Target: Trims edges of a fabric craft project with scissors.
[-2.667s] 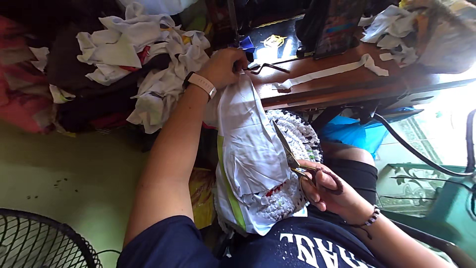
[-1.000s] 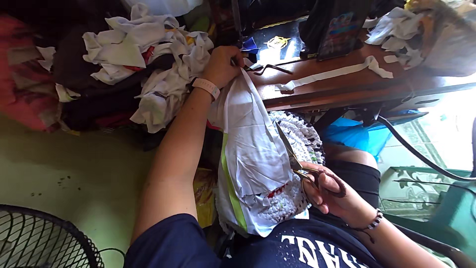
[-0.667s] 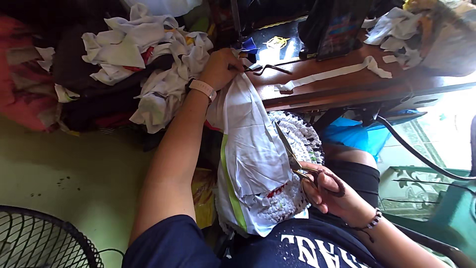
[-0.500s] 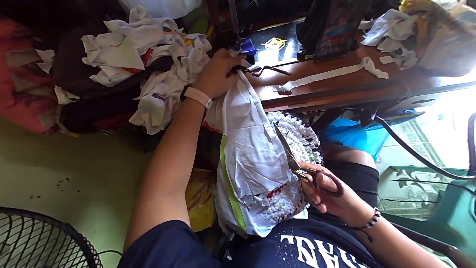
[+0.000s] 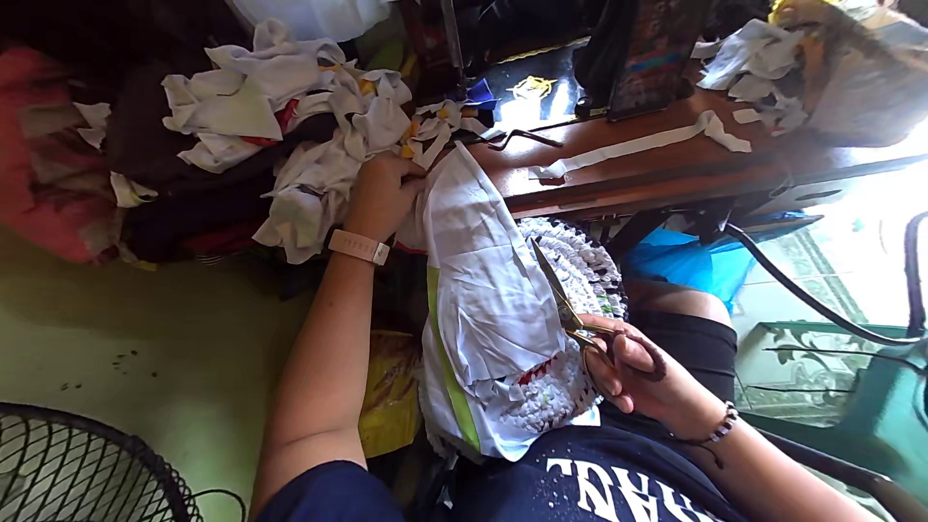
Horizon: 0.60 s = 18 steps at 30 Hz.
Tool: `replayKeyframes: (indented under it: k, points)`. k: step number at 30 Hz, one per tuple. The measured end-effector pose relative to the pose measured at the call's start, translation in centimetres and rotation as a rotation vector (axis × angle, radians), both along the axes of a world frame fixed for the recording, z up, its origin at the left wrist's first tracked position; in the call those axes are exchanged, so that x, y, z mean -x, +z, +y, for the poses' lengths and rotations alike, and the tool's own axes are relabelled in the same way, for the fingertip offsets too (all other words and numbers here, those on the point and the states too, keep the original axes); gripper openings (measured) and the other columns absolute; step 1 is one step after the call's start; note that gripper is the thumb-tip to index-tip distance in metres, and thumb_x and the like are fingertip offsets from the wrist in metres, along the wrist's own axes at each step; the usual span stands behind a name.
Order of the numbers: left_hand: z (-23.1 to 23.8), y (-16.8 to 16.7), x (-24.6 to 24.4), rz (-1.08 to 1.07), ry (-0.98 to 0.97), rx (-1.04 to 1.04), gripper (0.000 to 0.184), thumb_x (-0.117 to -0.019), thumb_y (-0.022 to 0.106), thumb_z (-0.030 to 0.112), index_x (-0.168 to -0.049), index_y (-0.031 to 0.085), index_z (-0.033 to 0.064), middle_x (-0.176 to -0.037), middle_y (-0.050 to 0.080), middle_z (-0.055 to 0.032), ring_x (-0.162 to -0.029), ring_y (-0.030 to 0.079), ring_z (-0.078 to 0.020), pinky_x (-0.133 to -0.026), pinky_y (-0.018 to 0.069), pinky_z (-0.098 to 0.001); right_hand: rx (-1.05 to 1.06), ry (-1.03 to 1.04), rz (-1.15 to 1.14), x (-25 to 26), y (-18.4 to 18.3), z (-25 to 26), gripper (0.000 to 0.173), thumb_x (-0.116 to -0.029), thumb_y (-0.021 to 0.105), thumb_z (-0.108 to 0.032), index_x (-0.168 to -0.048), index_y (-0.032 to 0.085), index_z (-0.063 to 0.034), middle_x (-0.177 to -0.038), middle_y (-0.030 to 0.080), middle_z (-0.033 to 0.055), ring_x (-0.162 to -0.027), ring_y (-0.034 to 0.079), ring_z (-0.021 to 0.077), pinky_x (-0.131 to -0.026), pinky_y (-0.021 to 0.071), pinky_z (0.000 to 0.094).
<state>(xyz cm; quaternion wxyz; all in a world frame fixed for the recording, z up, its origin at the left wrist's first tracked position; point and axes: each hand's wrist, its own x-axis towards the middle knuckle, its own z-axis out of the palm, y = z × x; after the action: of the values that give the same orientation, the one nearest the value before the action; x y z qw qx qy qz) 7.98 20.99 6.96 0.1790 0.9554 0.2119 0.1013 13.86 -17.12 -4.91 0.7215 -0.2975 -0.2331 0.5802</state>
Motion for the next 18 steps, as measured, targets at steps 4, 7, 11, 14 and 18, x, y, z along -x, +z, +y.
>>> replayKeyframes:
  k: [4, 7, 11, 14, 18]
  points:
    - [-0.6, 0.2, 0.2, 0.02, 0.034, -0.014, 0.02, -0.0966, 0.07, 0.014, -0.11, 0.075, 0.0003, -0.113, 0.066, -0.0241, -0.107, 0.065, -0.0375, -0.096, 0.0506, -0.0568, -0.002, 0.001, 0.005, 0.0, 0.0, 0.0, 0.047, -0.0935, 0.069, -0.05, -0.127, 0.067, -0.0179, -0.069, 0.066, -0.0047, -0.051, 0.062, 0.0017, -0.046, 0.0523, 0.0166]
    - [-0.9, -0.2, -0.1, 0.013, 0.026, -0.076, 0.014, -0.096, 0.069, 0.01, -0.102, 0.075, -0.0005, -0.108, 0.068, -0.0224, -0.104, 0.066, -0.0378, -0.093, 0.0512, -0.0582, 0.002, -0.002, 0.006, 0.0, 0.0, 0.0, 0.047, -0.0931, 0.07, -0.05, -0.127, 0.067, -0.018, -0.069, 0.066, -0.0047, -0.051, 0.061, 0.0017, -0.046, 0.0521, 0.0166]
    - [-1.6, -0.2, -1.3, 0.087, 0.085, -0.176, 0.019, -0.1009, 0.059, 0.01, -0.109, 0.069, -0.0042, -0.114, 0.065, -0.0257, -0.109, 0.065, -0.0432, -0.093, 0.0508, -0.063, 0.009, -0.003, 0.01, 0.0, 0.0, 0.0, 0.047, -0.0923, 0.07, -0.051, -0.127, 0.067, -0.0184, -0.069, 0.066, -0.0047, -0.051, 0.061, 0.0018, -0.046, 0.0523, 0.0166]
    - [-1.7, 0.2, -2.5, 0.106, 0.165, -0.214, 0.023, -0.1051, 0.051, 0.012, -0.117, 0.064, -0.0028, -0.113, 0.067, -0.0273, -0.109, 0.066, -0.0469, -0.089, 0.0508, -0.0655, 0.017, -0.003, 0.007, 0.0, 0.1, 0.0, 0.048, -0.0922, 0.071, -0.051, -0.127, 0.067, -0.0181, -0.068, 0.066, -0.0044, -0.051, 0.062, 0.0023, -0.046, 0.0525, 0.017]
    - [-0.4, 0.3, -3.7, 0.127, 0.081, -0.252, 0.022, -0.1043, 0.053, 0.011, -0.119, 0.065, -0.001, -0.117, 0.067, -0.0261, -0.114, 0.064, -0.047, -0.093, 0.05, -0.0655, 0.016, -0.004, 0.004, 0.0, 0.2, 0.1, 0.047, -0.0929, 0.07, -0.051, -0.127, 0.067, -0.0182, -0.068, 0.066, -0.0045, -0.051, 0.062, 0.0024, -0.047, 0.0526, 0.0171]
